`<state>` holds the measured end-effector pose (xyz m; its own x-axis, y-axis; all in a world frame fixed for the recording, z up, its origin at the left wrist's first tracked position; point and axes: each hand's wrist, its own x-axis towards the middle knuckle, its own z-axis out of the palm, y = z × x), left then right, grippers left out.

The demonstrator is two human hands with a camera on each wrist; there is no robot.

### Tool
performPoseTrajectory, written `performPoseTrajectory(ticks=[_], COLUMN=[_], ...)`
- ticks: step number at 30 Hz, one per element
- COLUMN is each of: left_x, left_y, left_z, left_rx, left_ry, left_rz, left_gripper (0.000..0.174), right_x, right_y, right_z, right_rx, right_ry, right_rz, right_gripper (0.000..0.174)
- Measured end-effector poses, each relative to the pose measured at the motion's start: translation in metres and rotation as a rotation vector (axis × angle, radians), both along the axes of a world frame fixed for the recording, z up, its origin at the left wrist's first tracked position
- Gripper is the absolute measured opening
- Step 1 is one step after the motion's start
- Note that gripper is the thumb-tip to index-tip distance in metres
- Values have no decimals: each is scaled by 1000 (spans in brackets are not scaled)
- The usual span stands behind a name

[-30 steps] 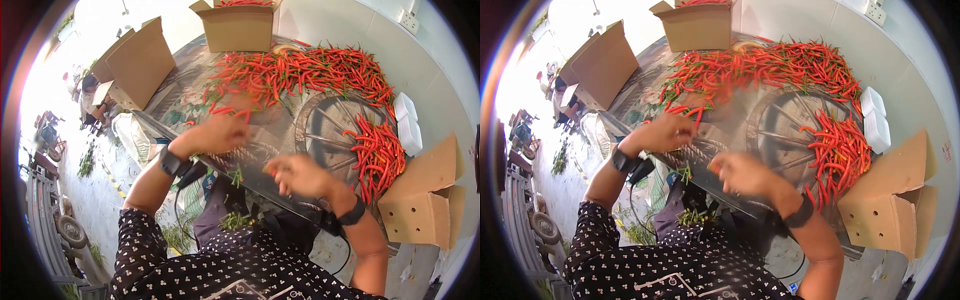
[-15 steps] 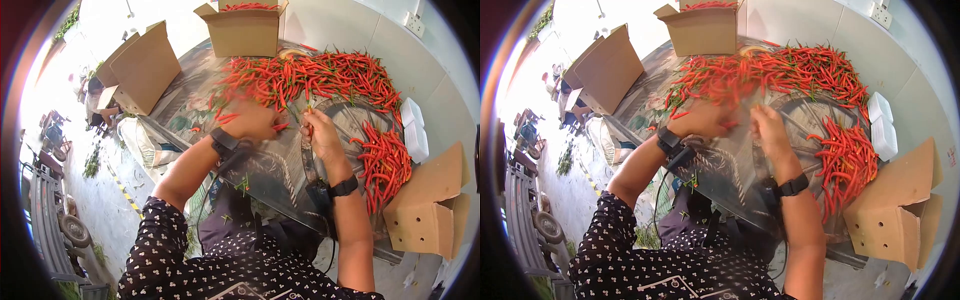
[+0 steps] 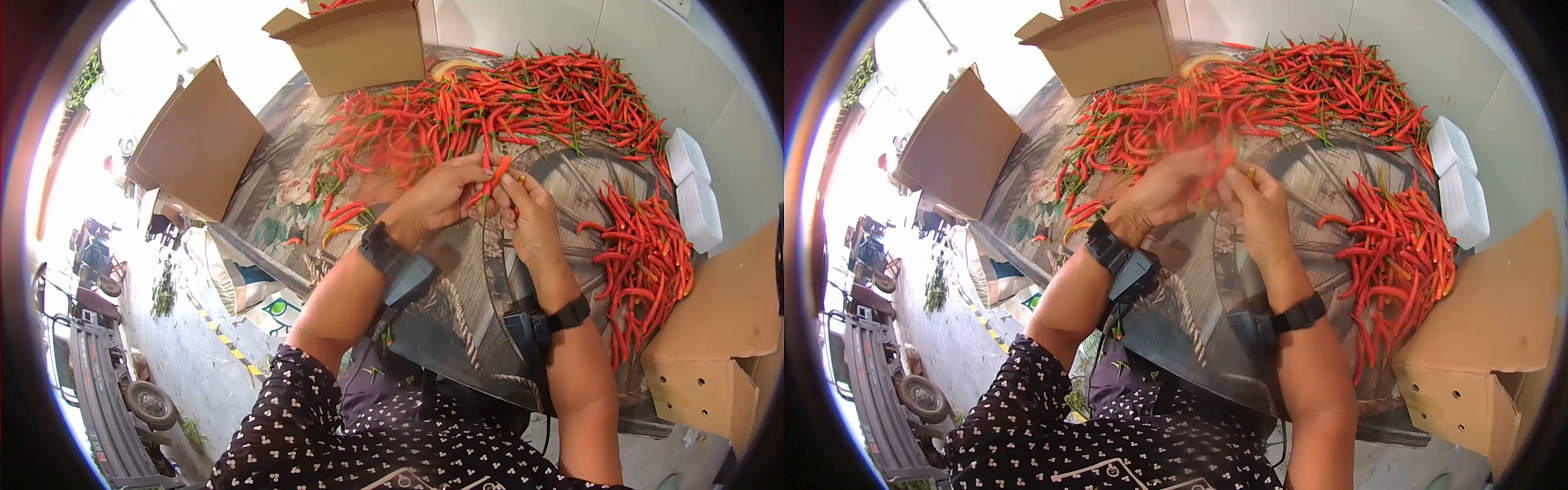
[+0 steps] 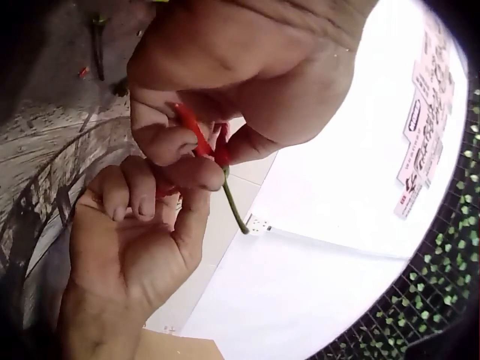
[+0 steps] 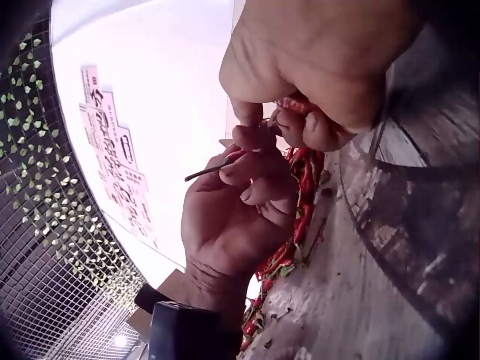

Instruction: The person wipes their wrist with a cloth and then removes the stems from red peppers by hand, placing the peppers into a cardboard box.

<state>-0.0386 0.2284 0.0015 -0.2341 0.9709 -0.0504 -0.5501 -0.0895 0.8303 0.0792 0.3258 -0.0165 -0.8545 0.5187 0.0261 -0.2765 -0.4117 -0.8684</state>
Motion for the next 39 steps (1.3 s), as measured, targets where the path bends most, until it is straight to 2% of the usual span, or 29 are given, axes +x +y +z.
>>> performPoseTrajectory(ticks=[3,5,9,11,12,14,15,16,17,18,19,20,21,23,26,30,35,39], left_x=[-1,-2,-4,-8,-11,-9,-7,-5,-6,-10,-15,-20,-20,-9,-2,-2,-1,-3], left_y=[-1,-3,-9,-11,-10,-8,-6,-6,-8,-9,-8,-8,-7,-8,-8,-5,-7,-8], left_z=[-5,-4,-3,-5,-7,-5,-3,-1,0,3,5,7,6,17,25,25,19,21], left_rx=[41,46,61,72,61,51,27,2,4,55,109,180,184,242,328,372,376,391], left_ry=[-54,-88,-10,17,64,113,121,127,128,-61,-248,-346,-344,-484,-483,-530,-549,-653], left_rz=[-49,-66,-150,-183,-130,-76,141,360,366,417,462,415,413,398,309,317,293,313], left_gripper=[30,33,36,38,34,30,24,19,19,18,17,16,16,15,13,13,12,11], right_x=[0,-1,1,0,1,4,5,6,6,5,3,2,3,5,9,11,13,12], right_y=[2,1,-11,-11,-9,-2,-2,-2,-4,-10,-17,-25,-33,-45,-46,-49,-48,-49], right_z=[-6,-5,4,1,0,-1,-1,-2,-2,-1,0,2,5,13,16,14,15,13], right_rx=[23,127,110,6,6,2,4,267,530,532,351,167,172,15,-110,-16,85,42], right_ry=[1,-20,-72,104,102,73,73,77,82,88,104,116,118,79,117,132,7,-12], right_rz=[13,44,27,56,59,-98,-97,-82,-64,-60,141,340,338,627,735,664,704,685], right_gripper=[12,15,16,16,16,16,16,19,24,24,24,24,24,25,27,28,27,25])
